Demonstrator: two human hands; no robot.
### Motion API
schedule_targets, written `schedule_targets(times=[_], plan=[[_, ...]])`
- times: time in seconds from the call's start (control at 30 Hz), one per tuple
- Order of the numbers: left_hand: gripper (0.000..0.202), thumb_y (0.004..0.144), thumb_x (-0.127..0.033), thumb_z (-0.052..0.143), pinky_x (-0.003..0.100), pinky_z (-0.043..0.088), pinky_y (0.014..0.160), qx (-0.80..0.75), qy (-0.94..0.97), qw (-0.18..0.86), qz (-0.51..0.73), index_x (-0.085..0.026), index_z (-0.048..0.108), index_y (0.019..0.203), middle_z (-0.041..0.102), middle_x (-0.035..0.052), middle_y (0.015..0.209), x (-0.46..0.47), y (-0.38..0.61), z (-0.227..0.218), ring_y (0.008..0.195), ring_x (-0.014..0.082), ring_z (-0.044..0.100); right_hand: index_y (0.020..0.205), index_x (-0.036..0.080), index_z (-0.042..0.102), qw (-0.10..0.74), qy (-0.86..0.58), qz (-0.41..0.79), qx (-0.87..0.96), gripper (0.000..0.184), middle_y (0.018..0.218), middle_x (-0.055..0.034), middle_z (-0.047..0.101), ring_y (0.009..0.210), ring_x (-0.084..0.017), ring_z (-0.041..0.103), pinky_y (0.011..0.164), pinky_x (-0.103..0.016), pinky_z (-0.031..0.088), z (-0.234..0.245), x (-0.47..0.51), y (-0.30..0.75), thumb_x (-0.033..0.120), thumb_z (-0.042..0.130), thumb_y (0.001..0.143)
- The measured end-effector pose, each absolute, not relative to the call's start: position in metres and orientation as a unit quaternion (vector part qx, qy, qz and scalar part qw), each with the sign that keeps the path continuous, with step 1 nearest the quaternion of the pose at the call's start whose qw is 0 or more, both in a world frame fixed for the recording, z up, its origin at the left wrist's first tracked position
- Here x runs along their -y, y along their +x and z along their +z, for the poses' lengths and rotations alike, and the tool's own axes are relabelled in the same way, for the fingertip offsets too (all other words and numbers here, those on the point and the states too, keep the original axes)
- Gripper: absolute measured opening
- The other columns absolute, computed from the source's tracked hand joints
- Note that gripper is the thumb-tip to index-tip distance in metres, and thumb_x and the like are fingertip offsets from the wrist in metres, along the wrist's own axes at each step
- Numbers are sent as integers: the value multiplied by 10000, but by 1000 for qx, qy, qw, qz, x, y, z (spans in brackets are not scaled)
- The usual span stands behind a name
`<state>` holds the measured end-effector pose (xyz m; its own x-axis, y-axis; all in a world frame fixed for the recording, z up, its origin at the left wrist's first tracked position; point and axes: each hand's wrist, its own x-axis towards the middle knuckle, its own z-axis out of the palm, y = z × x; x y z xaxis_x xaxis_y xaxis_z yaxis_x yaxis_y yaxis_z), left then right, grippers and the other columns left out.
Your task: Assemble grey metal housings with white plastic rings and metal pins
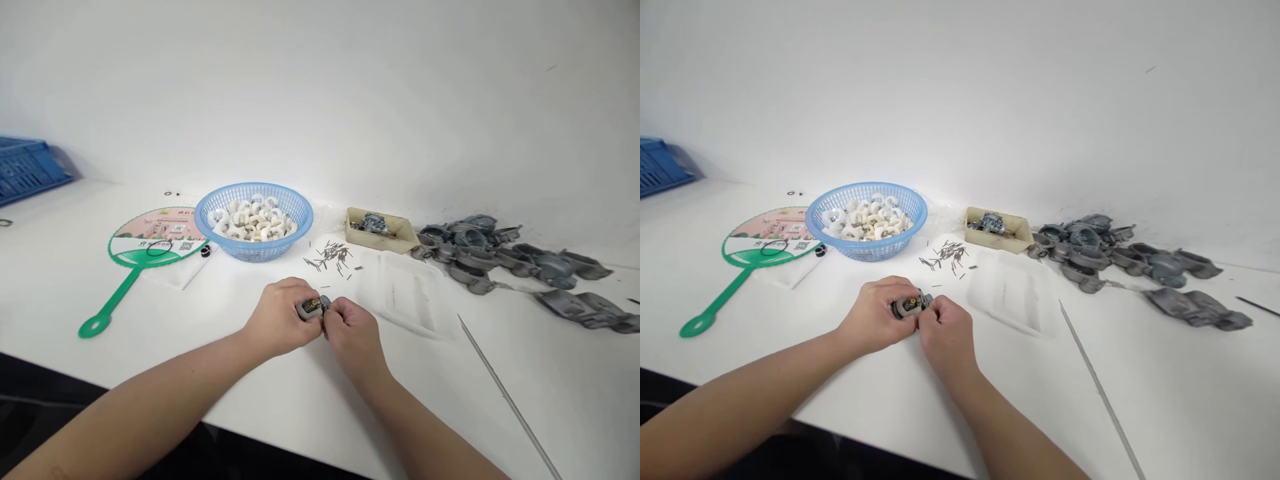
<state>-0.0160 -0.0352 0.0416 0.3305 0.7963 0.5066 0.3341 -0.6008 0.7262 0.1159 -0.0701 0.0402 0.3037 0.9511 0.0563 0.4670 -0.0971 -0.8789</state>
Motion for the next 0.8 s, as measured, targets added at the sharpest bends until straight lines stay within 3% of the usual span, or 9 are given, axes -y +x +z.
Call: schedule_targets(times=[0.17,0.33,0.63,0.8], plan=[[180,606,-109,592,264,518,668,-383,763,269,445,-195,698,723,688,27,802,31,-20,41,724,168,623,493,210,332,397,-698,233,548,162,454,46,346,463,-94,287,414,-226,217,47,77,113,218,441,614],[104,641,-154,627,255,505,663,-379,765,277,441,-203,679,716,685,16,798,29,-24,40,730,161,621,544,202,433,394,-699,285,524,177,498,18,503,484,-110,386,450,-225,294,49,80,116,292,486,688],[232,599,-228,726,262,502,655,-422,750,289,419,-209,670,824,693,-3,813,31,-25,40,737,170,629,547,192,476,436,-684,312,494,186,507,2,546,472,-103,403,434,-220,305,51,83,113,296,522,695],[310,588,-262,745,316,505,719,-427,767,260,401,-214,674,887,702,17,879,31,-25,40,810,207,630,534,191,489,455,-675,344,469,173,495,7,536,513,-119,457,451,-223,312,49,81,111,272,536,681]])
